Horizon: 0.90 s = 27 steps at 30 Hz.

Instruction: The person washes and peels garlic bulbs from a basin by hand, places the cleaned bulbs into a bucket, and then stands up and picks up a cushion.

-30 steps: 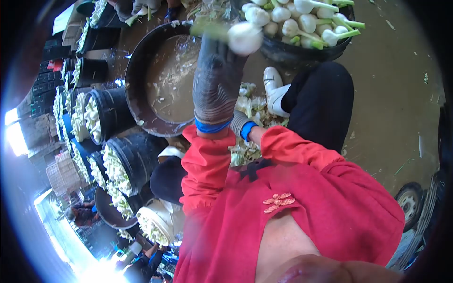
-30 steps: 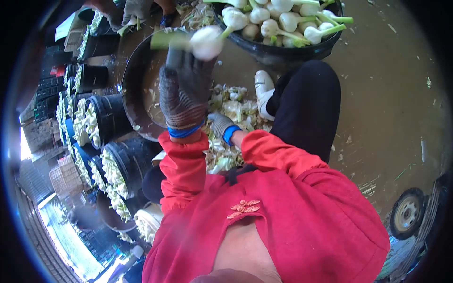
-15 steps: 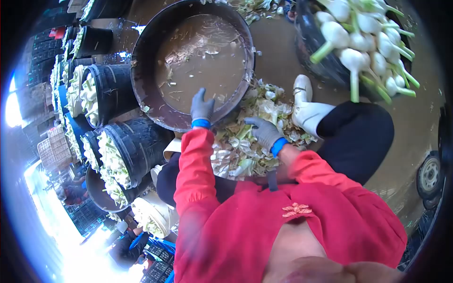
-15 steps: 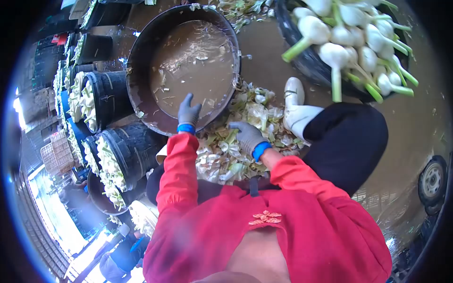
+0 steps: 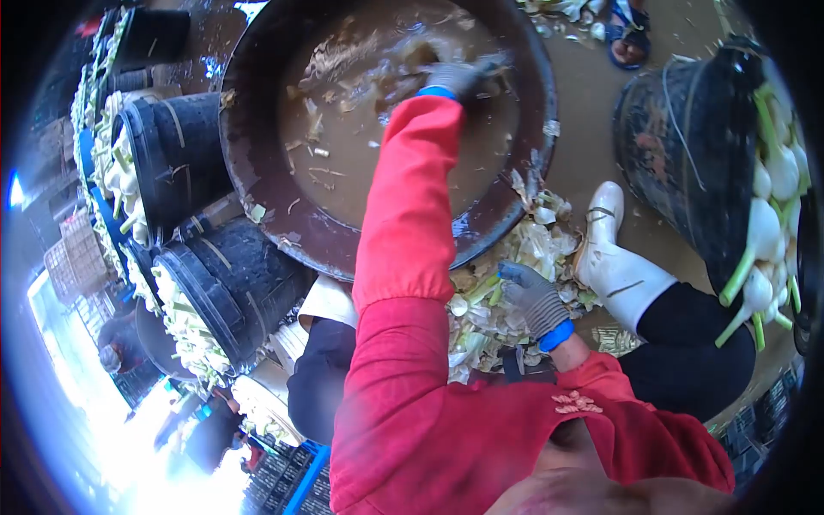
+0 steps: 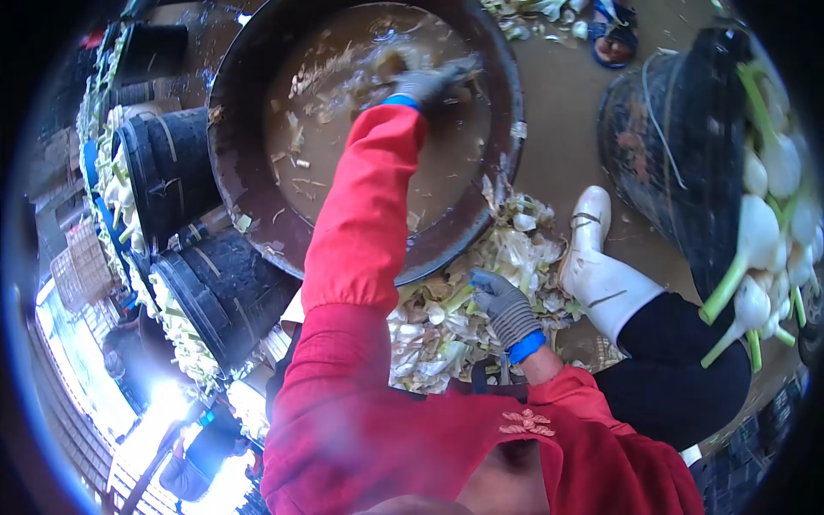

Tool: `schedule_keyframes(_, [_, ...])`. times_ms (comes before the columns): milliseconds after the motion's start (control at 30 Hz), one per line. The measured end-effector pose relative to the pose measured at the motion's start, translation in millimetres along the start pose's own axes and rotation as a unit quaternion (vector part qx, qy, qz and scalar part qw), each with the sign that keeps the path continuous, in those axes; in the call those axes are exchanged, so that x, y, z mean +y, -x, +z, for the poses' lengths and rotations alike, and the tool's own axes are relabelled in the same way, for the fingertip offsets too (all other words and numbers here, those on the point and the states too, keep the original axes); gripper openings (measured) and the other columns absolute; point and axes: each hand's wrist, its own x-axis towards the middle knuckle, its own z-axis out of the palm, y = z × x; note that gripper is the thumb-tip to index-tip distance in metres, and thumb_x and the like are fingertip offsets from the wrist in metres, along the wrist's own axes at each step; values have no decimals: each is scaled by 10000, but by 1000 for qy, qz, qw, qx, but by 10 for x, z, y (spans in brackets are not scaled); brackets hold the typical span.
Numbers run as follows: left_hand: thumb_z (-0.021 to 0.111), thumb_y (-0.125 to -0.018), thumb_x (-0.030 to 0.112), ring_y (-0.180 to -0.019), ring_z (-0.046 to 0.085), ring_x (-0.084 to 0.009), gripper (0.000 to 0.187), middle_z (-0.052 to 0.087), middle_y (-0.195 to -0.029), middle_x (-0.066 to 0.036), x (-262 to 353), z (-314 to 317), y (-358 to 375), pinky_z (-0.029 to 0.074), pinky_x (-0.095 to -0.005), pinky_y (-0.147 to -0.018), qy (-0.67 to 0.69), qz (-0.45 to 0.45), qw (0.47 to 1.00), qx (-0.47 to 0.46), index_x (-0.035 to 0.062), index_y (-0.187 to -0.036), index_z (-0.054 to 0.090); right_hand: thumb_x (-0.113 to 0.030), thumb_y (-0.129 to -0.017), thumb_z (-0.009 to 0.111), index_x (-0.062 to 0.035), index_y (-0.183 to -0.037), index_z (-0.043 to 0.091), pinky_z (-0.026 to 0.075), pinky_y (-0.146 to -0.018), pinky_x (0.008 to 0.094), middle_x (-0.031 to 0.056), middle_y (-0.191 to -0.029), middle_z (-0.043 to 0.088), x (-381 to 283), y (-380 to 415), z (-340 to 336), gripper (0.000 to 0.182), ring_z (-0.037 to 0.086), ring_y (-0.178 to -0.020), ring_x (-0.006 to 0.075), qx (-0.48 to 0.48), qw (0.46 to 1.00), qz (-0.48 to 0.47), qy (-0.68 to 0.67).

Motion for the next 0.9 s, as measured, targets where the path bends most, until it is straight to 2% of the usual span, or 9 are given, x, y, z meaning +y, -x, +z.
schedule_keyframes(100, [577,-794,362,-1134,472,-352,547,474,-1230,-240,212,503,-9,371,-426,-955,42,97,990,92,165,-1282,425,20,-809,542,-2,-1226,481,406,-913,262,70,-1153,555,18,-43,-22,422,519,-1047,149,10,1000,26,-14])
schedule_keyframes(133, [589,-779,414,-1167,441,-351,620,457,-1241,-250,395,524,229,352,-422,-978,181,-41,977,108,161,-1312,396,19,-809,541,-4,-1226,483,408,-909,261,70,-1152,556,21,-38,-16,421,518,-1047,146,14,999,35,-15])
schedule_keyframes(200, [617,-743,478,-1259,260,-442,774,250,-1370,-281,238,901,542,279,-457,-1031,169,39,983,66,127,-1362,312,15,-814,534,-8,-1225,486,413,-902,257,67,-1152,555,-26,-40,-10,414,517,-1045,144,16,1000,22,6])
schedule_keyframes(300, [562,-731,585,-1230,340,-412,760,290,-1369,-247,77,617,1306,309,-439,-1014,102,-7,980,-168,141,-1322,386,5,-824,524,-13,-1228,487,418,-894,253,64,-1153,553,-74,16,9,406,516,-1043,144,17,1000,17,12])
schedule_keyframes(433, [648,-767,391,-1100,490,-315,569,497,-1221,-183,-495,620,1823,378,-380,-950,201,54,976,-68,109,-1237,492,-6,-835,516,-19,-1226,490,421,-889,250,59,-1144,554,-132,23,28,393,517,-1034,144,24,999,21,-3])
schedule_keyframes(533, [667,-731,330,-1087,509,-317,481,530,-1161,-206,-670,370,1786,393,-378,-937,337,-106,928,120,73,-1124,566,1,-833,522,-19,-1219,496,422,-890,249,60,-1132,560,-102,12,63,387,519,-1027,136,26,999,26,6])
schedule_keyframes(733, [699,-684,339,-1025,545,-328,601,568,-1111,-205,-41,342,1059,416,-372,-910,173,21,982,-71,10,-1159,531,-6,-825,559,-13,-1200,508,424,-891,253,65,-1122,565,-83,-37,85,378,526,-1020,138,39,999,27,-5])
schedule_keyframes(833, [717,-632,368,-1057,530,-345,697,566,-1121,-210,32,657,878,413,-389,-915,42,-18,973,-227,21,-1195,497,-24,-827,564,-12,-1201,506,427,-886,258,69,-1125,564,-114,-12,85,379,527,-1022,141,31,999,11,-5])
schedule_keyframes(900, [694,-633,374,-1007,567,-334,595,591,-1081,-209,-26,839,1096,437,-405,-889,4,-68,982,-178,22,-1099,582,-39,-832,563,-7,-1206,499,422,-892,260,75,-1128,562,-62,-6,38,381,523,-1033,145,19,1000,-12,11])
